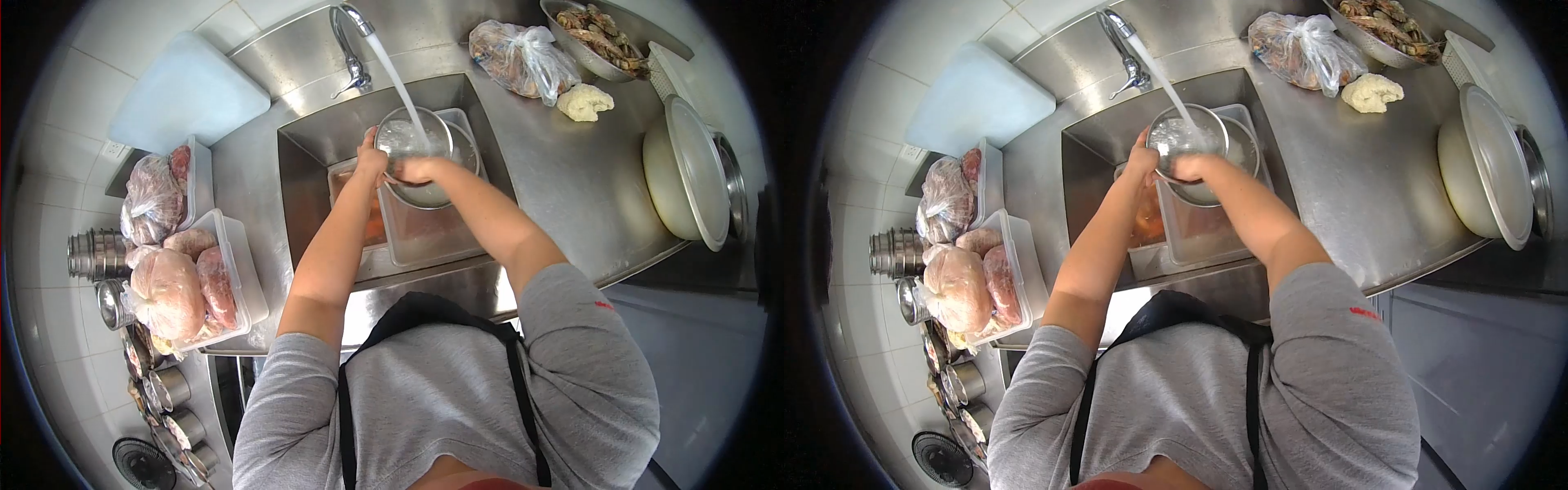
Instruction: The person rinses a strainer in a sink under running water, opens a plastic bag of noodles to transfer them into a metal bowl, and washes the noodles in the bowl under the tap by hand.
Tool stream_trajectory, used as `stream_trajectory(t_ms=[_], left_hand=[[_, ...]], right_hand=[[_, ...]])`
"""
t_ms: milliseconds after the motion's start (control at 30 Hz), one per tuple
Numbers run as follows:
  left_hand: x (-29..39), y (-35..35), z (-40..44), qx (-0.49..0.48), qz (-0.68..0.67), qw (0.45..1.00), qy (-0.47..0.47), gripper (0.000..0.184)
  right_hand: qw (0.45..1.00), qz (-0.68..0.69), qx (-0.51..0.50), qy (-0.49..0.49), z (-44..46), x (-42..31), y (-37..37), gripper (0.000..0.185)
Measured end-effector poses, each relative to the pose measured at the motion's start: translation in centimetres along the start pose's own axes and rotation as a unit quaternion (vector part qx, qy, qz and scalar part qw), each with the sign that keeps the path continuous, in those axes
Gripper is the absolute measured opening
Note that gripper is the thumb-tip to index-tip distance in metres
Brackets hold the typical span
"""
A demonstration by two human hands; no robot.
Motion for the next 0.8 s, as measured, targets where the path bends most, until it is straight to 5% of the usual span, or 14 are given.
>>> stream_trajectory(t_ms=[67, 100, 167, 200, 267, 300, 333, 400, 533, 567, 733, 800], left_hand=[[2.4, 0.9, -3.4, 0.001, -0.126, 0.989, -0.08, 0.076], [1.2, 1.4, -3.1, -0.012, -0.125, 0.99, -0.065, 0.077], [1.3, 2.7, -4.4, -0.003, -0.171, 0.98, -0.098, 0.078], [1.3, 3.0, -4.9, 0.009, -0.218, 0.967, -0.129, 0.08], [1.0, 3.1, -5.0, 0.008, -0.245, 0.958, -0.148, 0.083], [0.5, 3.3, -5.1, 0.005, -0.268, 0.949, -0.168, 0.086], [0.0, 3.3, -4.8, 0.007, -0.27, 0.948, -0.166, 0.086], [-1.3, 3.0, -4.5, 0.003, -0.28, 0.944, -0.172, 0.089], [-3.8, 2.2, -3.7, 0.016, -0.291, 0.932, -0.216, 0.081], [-4.1, 2.4, -3.7, 0.017, -0.297, 0.93, -0.217, 0.081], [-4.3, 2.9, -3.9, 0.031, -0.28, 0.94, -0.19, 0.056], [-3.7, 2.4, -4.7, 0.045, -0.27, 0.947, -0.17, 0.051]], right_hand=[[0.943, -0.32, -0.011, 0.089, -5.2, -0.7, -3.4, 0.031], [0.944, -0.318, -0.013, 0.088, -4.7, -0.6, -3.4, 0.031], [0.935, -0.101, 0.147, 0.306, -3.5, 2.2, -5.9, 0.034], [0.935, -0.101, 0.149, 0.306, -2.5, 2.7, -5.4, 0.034], [0.903, -0.058, 0.379, 0.196, -1.5, 2.5, -6.0, 0.038], [0.922, 0.088, 0.289, 0.243, -6.5, -1.8, -7.5, 0.04], [0.923, 0.086, 0.289, 0.24, -5.4, -1.2, -7.1, 0.04], [0.989, -0.139, -0.026, 0.042, -2.4, -2.2, -3.2, 0.039], [0.942, -0.262, -0.201, 0.066, -4.1, -2.6, -4.7, 0.022], [0.961, -0.212, -0.124, 0.125, -2.8, -2.4, -6.2, 0.02], [0.979, -0.149, 0.132, -0.053, -0.2, -10.2, -13.2, 0.02], [0.978, -0.041, 0.202, -0.027, 1.0, -11.6, -13.7, 0.019]])
Point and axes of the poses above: each hand's wrist, its own z-axis towards the middle knuckle, its own y-axis out of the palm, x = y × z, the point moved 5 cm from there along z, towards the middle knuckle, and after that the axes turned 6 degrees about y, right-handed, at the moved point
